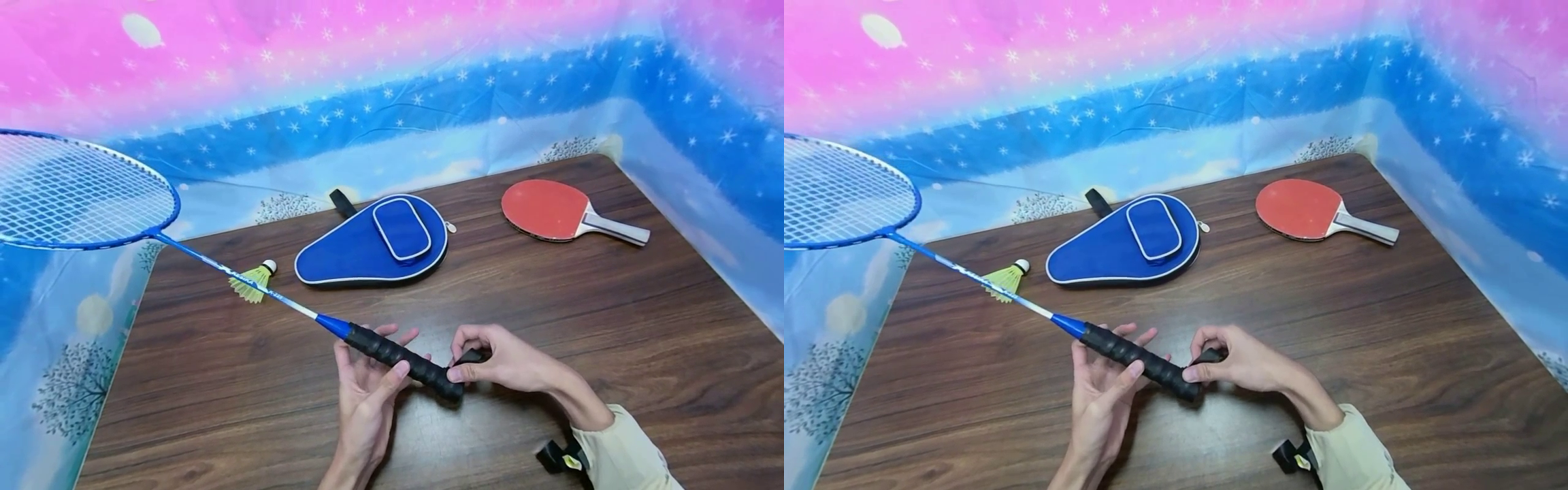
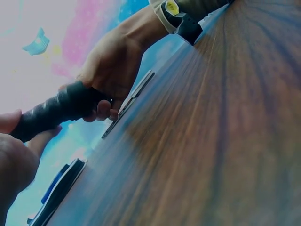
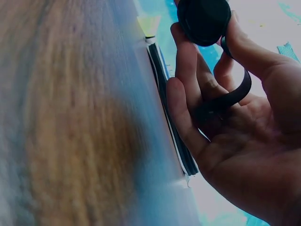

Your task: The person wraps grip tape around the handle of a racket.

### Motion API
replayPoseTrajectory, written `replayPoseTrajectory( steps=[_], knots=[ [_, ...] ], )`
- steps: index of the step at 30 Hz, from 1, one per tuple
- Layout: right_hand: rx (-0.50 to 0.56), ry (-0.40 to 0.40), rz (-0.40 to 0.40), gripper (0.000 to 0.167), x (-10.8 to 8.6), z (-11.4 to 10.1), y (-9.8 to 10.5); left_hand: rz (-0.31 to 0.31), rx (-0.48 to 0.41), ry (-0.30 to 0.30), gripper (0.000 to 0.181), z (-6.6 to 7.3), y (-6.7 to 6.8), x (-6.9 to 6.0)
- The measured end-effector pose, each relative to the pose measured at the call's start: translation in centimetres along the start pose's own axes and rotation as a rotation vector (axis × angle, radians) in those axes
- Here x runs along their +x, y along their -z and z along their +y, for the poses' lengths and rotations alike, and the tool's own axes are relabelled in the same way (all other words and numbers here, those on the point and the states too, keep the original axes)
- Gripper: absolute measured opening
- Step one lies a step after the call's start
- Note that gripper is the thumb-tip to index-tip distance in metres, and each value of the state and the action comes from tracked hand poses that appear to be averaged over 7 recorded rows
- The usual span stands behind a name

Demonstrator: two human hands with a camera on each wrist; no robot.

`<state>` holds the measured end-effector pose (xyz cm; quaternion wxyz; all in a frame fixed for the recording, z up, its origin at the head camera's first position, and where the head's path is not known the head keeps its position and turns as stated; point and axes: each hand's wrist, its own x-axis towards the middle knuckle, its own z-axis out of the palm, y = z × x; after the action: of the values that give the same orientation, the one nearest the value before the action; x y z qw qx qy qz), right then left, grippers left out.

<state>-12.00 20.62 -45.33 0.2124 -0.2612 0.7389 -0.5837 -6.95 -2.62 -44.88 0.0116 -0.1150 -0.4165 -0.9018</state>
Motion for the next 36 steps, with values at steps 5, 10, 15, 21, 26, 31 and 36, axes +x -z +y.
replayPoseTrajectory(
  steps=[5,10,15,21,26,31,36],
  knots=[
    [-0.047,-0.011,0.067,0.029,0.0,-0.1,0.2,0.085,0.142,0.029,0.077,0.3,-0.3,-0.2],
    [-0.050,-0.036,0.089,0.042,-0.1,-0.1,0.1,0.026,0.145,0.020,0.081,0.3,-0.7,-0.3],
    [-0.070,-0.060,0.089,0.047,-0.3,-0.1,-0.1,0.031,0.142,0.044,0.078,0.1,-0.7,-0.3],
    [-0.107,-0.110,0.076,0.043,-0.1,-0.4,-0.2,0.037,0.167,0.033,0.077,0.0,-0.4,-0.2],
    [-0.060,-0.088,0.087,0.026,-0.2,-0.2,0.6,0.041,0.178,-0.002,0.077,0.1,-0.2,-0.1],
    [-0.032,-0.061,0.113,0.016,-0.4,-0.2,1.2,0.063,0.145,0.029,0.077,0.3,-0.1,-0.1],
    [-0.025,-0.080,0.107,0.016,-0.4,-0.4,1.1,0.077,0.127,0.062,0.076,0.7,-0.3,-0.1]
  ],
)
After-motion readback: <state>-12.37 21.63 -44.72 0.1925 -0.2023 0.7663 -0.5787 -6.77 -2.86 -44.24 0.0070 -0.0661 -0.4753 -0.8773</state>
